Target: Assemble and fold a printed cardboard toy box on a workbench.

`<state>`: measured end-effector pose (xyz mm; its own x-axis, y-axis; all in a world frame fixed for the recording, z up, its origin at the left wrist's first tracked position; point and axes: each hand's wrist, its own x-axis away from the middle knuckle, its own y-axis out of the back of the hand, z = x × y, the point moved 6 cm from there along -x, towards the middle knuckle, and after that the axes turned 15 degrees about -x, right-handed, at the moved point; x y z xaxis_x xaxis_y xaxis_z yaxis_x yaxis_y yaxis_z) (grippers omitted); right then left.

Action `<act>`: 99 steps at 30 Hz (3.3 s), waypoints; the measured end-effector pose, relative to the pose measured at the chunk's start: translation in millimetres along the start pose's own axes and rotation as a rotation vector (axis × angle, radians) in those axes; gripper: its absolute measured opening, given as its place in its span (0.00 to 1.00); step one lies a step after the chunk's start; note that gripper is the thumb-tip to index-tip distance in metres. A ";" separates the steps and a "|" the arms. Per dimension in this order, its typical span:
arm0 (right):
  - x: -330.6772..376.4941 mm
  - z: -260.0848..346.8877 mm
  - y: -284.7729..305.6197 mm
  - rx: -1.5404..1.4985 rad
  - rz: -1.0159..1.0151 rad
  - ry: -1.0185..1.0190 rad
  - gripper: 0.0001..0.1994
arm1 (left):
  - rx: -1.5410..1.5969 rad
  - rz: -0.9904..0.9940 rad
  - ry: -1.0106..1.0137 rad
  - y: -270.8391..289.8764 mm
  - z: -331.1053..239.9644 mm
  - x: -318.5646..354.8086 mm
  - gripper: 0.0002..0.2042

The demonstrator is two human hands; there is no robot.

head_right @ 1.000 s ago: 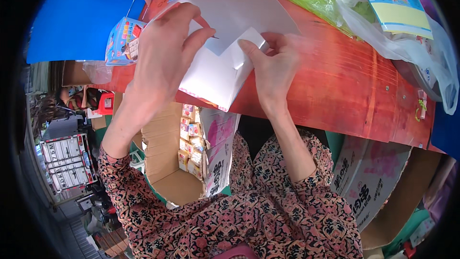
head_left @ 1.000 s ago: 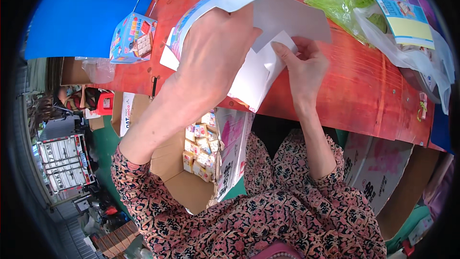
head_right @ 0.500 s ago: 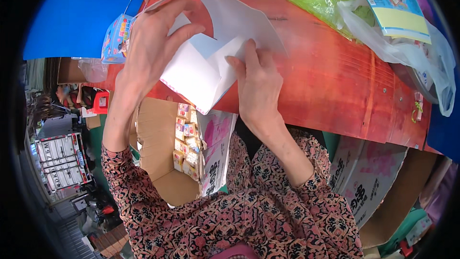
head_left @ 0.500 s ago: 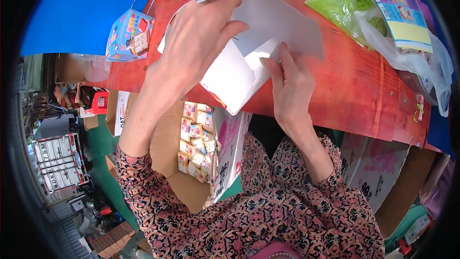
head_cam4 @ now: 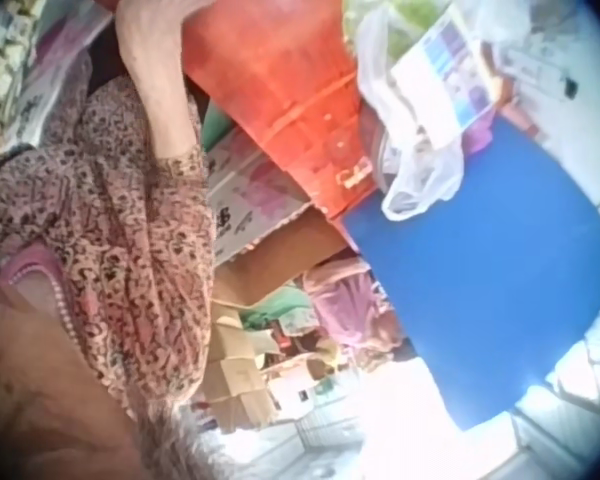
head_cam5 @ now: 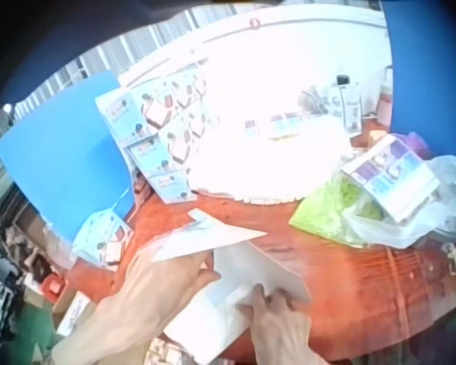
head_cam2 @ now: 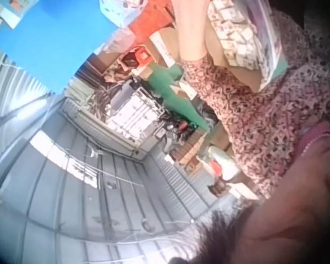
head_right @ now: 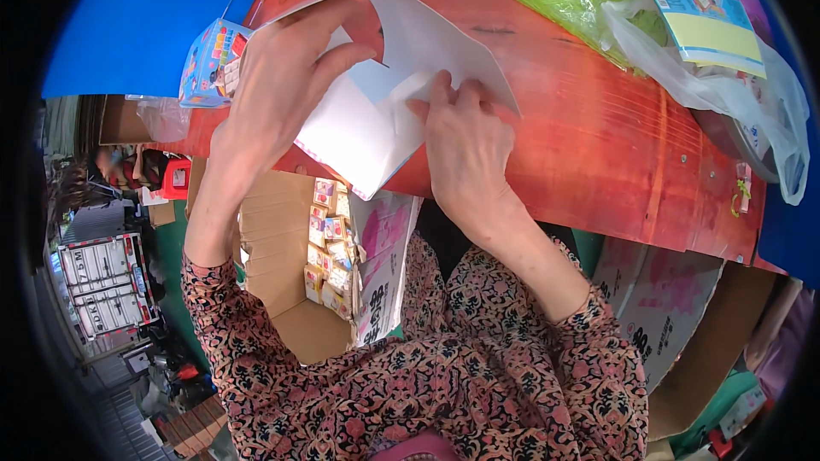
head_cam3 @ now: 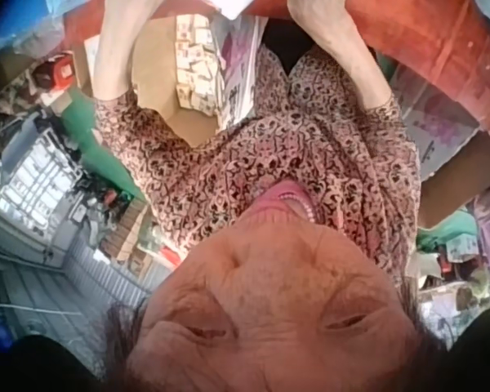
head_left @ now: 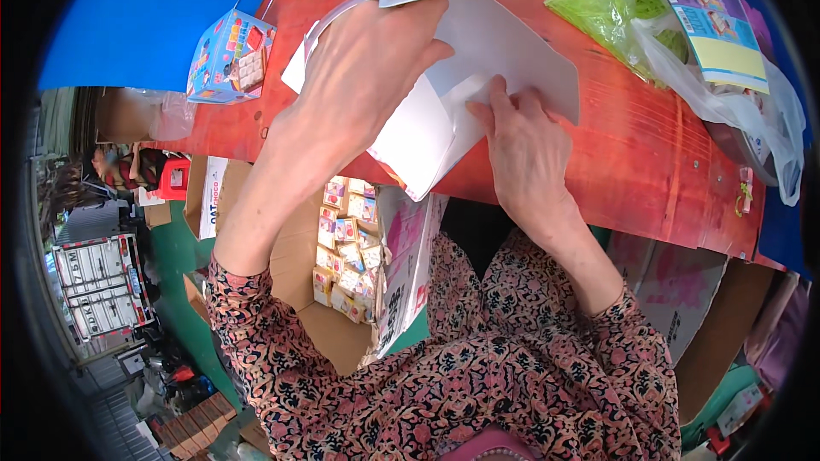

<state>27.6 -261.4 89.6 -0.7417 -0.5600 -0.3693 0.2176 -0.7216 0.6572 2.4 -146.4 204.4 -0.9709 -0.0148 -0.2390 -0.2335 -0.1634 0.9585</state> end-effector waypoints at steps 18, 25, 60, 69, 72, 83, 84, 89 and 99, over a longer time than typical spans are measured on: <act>-24.4 0.6 19.0 -0.432 -0.037 0.171 0.17 | 0.017 0.017 -0.028 -6.7 9.8 -14.1 0.12; -11.7 -4.2 5.0 -0.583 0.086 0.305 0.11 | 0.126 0.094 -0.080 -22.5 -8.6 -9.4 0.16; -74.2 -2.1 103.3 -0.981 0.347 0.345 0.12 | 0.012 -0.305 -0.053 69.1 -10.8 52.8 0.31; -73.3 15.4 88.2 -0.980 0.408 0.363 0.12 | 0.227 -0.080 0.462 25.1 13.7 93.7 0.39; -71.6 20.2 86.2 -0.967 0.406 0.376 0.12 | 0.268 -0.080 0.494 24.1 21.2 94.7 0.40; -63.3 13.9 70.0 -0.967 0.450 0.187 0.14 | 0.365 -0.092 0.522 -5.9 27.6 93.0 0.43; -62.6 13.0 68.8 -0.964 0.451 0.186 0.14 | 0.355 -0.107 0.524 -9.1 28.7 93.0 0.43; -57.2 11.6 66.1 -0.874 0.475 0.247 0.13 | 0.343 -0.094 0.556 -27.3 33.2 93.0 0.44; -34.3 17.1 58.4 -0.875 0.441 0.223 0.13 | 0.529 -0.232 0.556 -42.9 43.5 82.0 0.46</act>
<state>54.9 -277.4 151.9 -0.3660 -0.8481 -0.3832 0.9005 -0.4267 0.0843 -69.4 -97.7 150.5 -0.7587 -0.5496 -0.3497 -0.5554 0.2652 0.7881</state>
